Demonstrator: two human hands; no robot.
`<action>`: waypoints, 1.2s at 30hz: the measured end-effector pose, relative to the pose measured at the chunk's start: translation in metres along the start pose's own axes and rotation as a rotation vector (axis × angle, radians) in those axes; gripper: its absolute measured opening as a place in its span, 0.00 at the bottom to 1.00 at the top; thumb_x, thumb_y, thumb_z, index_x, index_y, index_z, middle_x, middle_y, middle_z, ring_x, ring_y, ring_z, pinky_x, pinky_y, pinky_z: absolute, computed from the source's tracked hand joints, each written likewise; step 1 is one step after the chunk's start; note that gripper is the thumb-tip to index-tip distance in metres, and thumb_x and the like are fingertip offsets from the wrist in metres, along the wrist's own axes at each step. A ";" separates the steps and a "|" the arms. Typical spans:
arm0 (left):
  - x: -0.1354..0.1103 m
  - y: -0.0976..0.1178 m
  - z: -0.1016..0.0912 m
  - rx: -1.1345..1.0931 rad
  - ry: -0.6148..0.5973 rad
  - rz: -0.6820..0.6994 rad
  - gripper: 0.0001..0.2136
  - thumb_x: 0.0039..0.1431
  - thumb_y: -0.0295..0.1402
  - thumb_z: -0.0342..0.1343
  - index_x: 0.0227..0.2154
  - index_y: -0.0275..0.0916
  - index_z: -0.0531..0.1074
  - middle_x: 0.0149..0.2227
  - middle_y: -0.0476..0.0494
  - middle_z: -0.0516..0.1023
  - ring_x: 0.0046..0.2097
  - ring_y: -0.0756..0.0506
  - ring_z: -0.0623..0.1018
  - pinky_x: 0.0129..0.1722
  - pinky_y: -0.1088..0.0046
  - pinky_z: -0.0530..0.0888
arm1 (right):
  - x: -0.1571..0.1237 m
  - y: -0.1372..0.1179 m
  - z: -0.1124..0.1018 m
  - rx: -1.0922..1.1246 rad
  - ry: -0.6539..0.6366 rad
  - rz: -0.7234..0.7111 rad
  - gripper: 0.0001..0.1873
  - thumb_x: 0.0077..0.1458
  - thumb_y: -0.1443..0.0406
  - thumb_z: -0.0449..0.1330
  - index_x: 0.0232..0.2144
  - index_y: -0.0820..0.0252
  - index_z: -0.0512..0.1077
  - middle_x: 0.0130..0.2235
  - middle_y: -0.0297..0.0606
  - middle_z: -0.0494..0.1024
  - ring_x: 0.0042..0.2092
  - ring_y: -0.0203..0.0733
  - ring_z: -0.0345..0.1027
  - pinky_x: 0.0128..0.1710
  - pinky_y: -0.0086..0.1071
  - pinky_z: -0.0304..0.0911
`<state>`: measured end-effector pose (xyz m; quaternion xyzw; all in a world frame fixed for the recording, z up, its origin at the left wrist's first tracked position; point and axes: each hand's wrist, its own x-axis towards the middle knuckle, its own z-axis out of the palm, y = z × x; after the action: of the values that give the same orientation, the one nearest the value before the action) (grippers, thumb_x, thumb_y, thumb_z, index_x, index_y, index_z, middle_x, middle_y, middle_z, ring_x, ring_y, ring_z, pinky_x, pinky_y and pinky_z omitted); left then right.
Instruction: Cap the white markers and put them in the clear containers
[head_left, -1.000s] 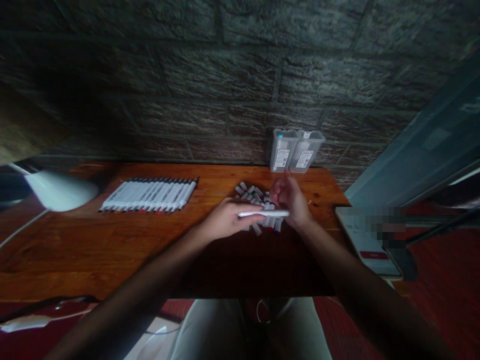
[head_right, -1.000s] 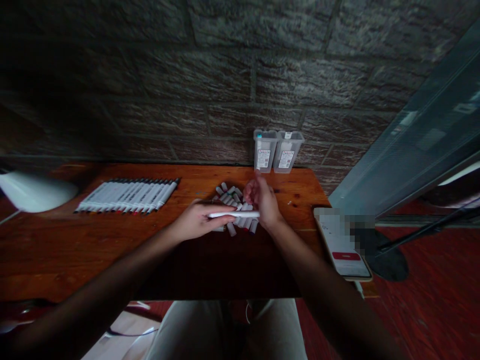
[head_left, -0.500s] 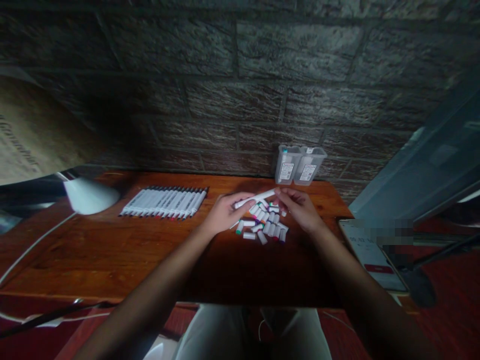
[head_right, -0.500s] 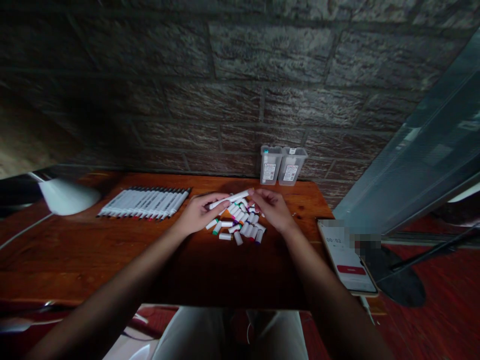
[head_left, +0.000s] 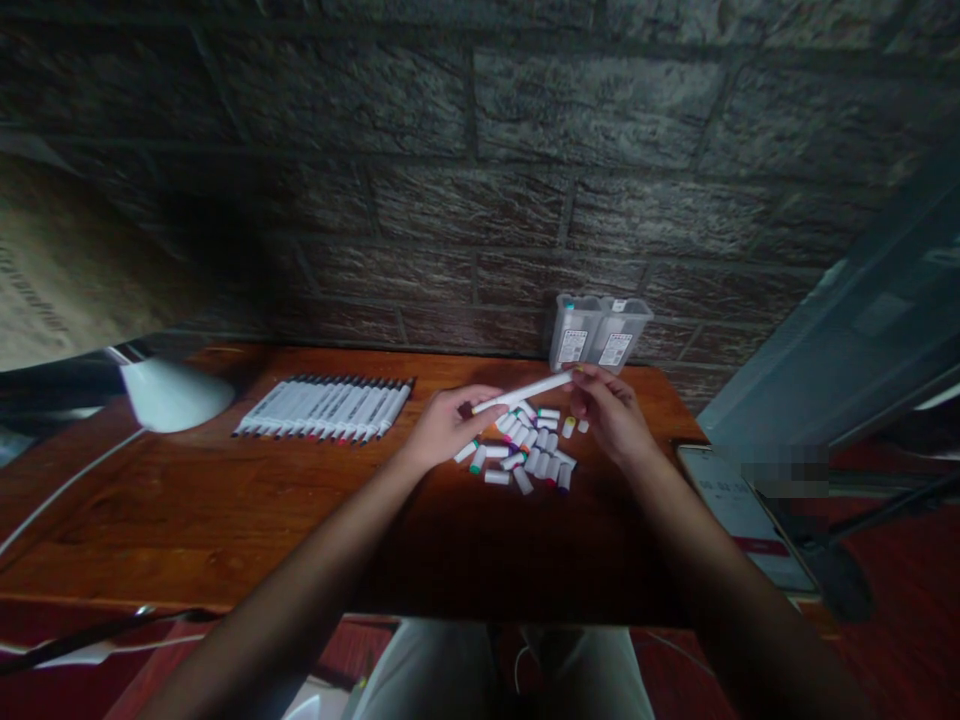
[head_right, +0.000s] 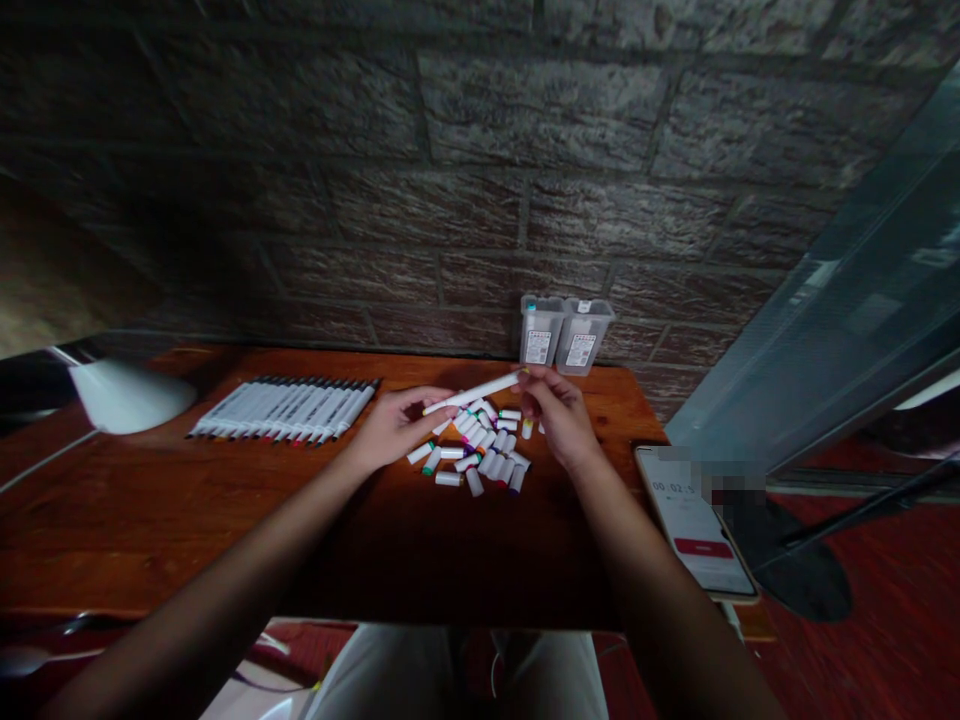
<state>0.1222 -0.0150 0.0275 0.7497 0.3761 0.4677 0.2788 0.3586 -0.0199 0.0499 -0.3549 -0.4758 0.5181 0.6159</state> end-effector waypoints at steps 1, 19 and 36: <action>0.000 0.000 0.000 -0.006 0.015 0.004 0.15 0.56 0.41 0.63 0.41 0.36 0.79 0.42 0.39 0.83 0.43 0.43 0.81 0.46 0.68 0.76 | 0.000 0.000 0.000 -0.005 -0.005 -0.001 0.13 0.45 0.56 0.69 0.33 0.54 0.79 0.28 0.30 0.75 0.21 0.29 0.56 0.18 0.27 0.48; 0.006 0.010 -0.002 -0.273 0.166 -0.108 0.17 0.46 0.40 0.70 0.36 0.35 0.80 0.37 0.42 0.84 0.36 0.47 0.80 0.37 0.71 0.76 | -0.002 0.000 0.000 -0.023 -0.042 -0.010 0.11 0.49 0.58 0.67 0.35 0.54 0.79 0.28 0.31 0.77 0.22 0.30 0.55 0.20 0.28 0.47; 0.012 0.013 -0.004 -0.802 0.267 -0.212 0.17 0.43 0.30 0.72 0.39 0.40 0.80 0.37 0.46 0.84 0.35 0.52 0.79 0.34 0.80 0.75 | -0.002 0.006 -0.004 -0.118 -0.113 -0.025 0.12 0.50 0.58 0.67 0.36 0.58 0.79 0.29 0.35 0.81 0.21 0.30 0.56 0.21 0.27 0.51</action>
<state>0.1260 -0.0125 0.0451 0.4722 0.2724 0.6385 0.5433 0.3611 -0.0201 0.0429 -0.3550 -0.5439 0.5004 0.5725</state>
